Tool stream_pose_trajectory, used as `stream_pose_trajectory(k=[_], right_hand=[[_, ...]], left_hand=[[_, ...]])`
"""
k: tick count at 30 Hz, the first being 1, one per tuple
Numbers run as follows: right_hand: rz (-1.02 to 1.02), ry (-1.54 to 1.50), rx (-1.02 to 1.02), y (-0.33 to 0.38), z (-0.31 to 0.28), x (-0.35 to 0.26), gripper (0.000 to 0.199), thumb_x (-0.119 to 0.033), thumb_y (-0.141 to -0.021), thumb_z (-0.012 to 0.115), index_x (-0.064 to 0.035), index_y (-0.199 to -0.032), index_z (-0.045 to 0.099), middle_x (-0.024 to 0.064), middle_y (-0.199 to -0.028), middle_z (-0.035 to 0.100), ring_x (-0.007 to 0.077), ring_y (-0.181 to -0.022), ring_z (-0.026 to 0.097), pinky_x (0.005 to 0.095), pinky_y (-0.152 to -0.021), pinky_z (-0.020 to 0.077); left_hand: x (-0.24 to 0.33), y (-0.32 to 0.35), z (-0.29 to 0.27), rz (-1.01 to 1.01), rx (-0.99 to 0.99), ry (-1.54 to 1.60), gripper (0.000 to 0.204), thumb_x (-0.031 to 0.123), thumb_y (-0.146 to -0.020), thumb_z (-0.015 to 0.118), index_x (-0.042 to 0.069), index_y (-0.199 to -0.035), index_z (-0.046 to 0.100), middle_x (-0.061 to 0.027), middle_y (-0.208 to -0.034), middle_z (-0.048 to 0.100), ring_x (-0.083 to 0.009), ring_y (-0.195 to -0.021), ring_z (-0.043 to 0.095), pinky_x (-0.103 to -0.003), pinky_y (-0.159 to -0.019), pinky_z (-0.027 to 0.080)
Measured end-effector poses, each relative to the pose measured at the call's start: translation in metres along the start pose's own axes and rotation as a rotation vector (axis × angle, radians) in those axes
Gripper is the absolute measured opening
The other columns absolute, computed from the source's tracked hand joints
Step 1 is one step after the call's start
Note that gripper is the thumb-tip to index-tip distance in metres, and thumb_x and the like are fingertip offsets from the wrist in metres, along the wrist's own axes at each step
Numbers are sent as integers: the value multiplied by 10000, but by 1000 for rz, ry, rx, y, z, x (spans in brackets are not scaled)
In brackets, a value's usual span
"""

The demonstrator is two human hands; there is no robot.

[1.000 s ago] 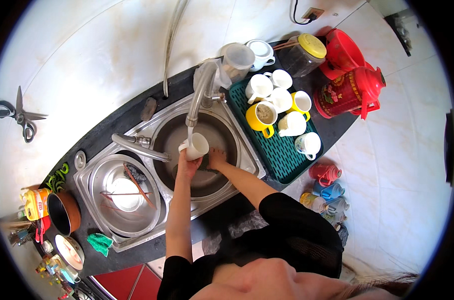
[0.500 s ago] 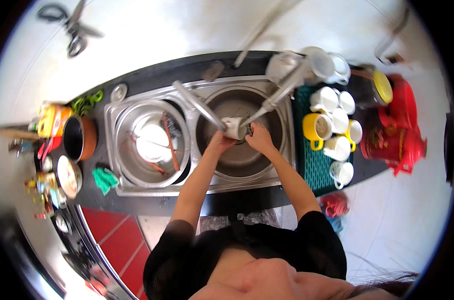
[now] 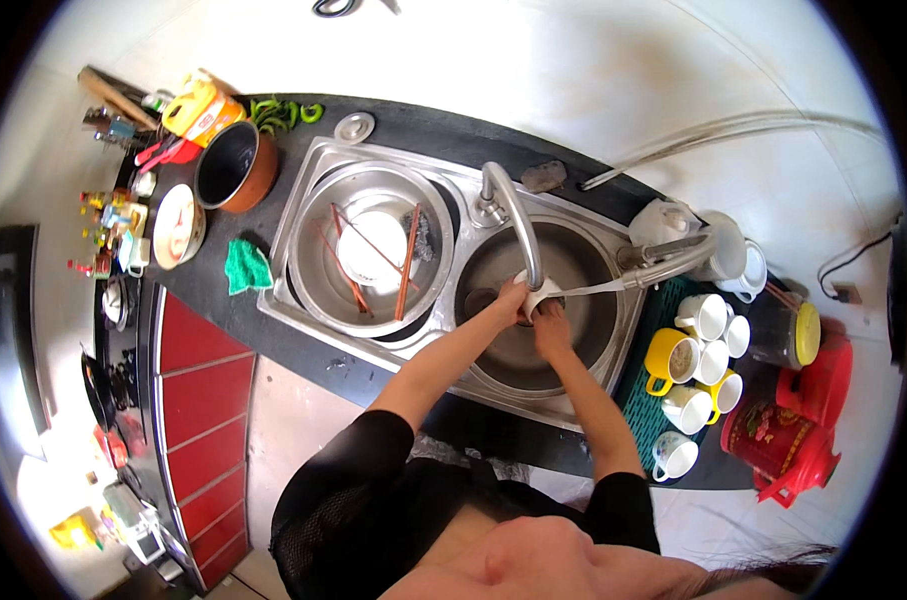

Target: The person rinses a mug in a sink, places it on a drying rack, and then puts tea leaves into several mugs using a spoon.

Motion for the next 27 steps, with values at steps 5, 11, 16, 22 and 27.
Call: stream_pose_trajectory(k=[5, 11, 16, 22, 27], right_hand=[[491, -763, 350, -10, 10, -6, 330, -64, -767, 519, 17, -1085, 483, 222, -1056, 525, 399, -985, 486, 417, -860, 371], [266, -177, -106, -2, 6, -3, 283, -49, -771, 508, 12, -1047, 514, 182, -1060, 542, 365, -972, 511, 404, -822, 415], [915, -1421, 142, 18, 52, 79, 232, -20, -845, 416, -11, -1046, 532, 92, -1027, 585, 238, -897, 583, 355, -754, 478], [1055, -1695, 108, 28, 64, 79, 265, -207, -886, 452, -41, -1083, 515, 71, -1036, 580, 170, -925, 572, 331, -745, 497], [878, -1443, 116, 16, 30, 66, 269, -198, -874, 498, -38, -1089, 517, 73, -1017, 587, 170, -922, 569, 304, -749, 474]], left_hand=[[-2, -26, -7, 46, -65, 55, 425, 332, -807, 568, 18, -1081, 490, -100, -968, 583, -212, -821, 593, -358, -675, 504], [0, 7, 3, -88, -82, -168, 372, 436, -791, 565, 110, -966, 595, -66, -954, 611, -215, -801, 590, -391, -671, 483], [80, 96, 66, 1175, 155, -1499, 284, 331, -795, 549, 81, -920, 600, -135, -877, 593, -321, -812, 554, -434, -696, 446], [48, 73, 95, 1104, -72, -1604, 247, 279, -786, 503, 49, -781, 595, -114, -736, 578, -320, -815, 542, -430, -652, 435], [62, 39, 61, 718, 230, -1471, 353, 382, -788, 504, 50, -825, 619, -120, -781, 604, -298, -782, 573, -410, -674, 451]])
Point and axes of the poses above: each hand's wrist, its own y-axis away from the middle knuckle, its own z-axis out of the palm, x = y × z, the point moved 10 cm from there along -y, towards the middle knuckle
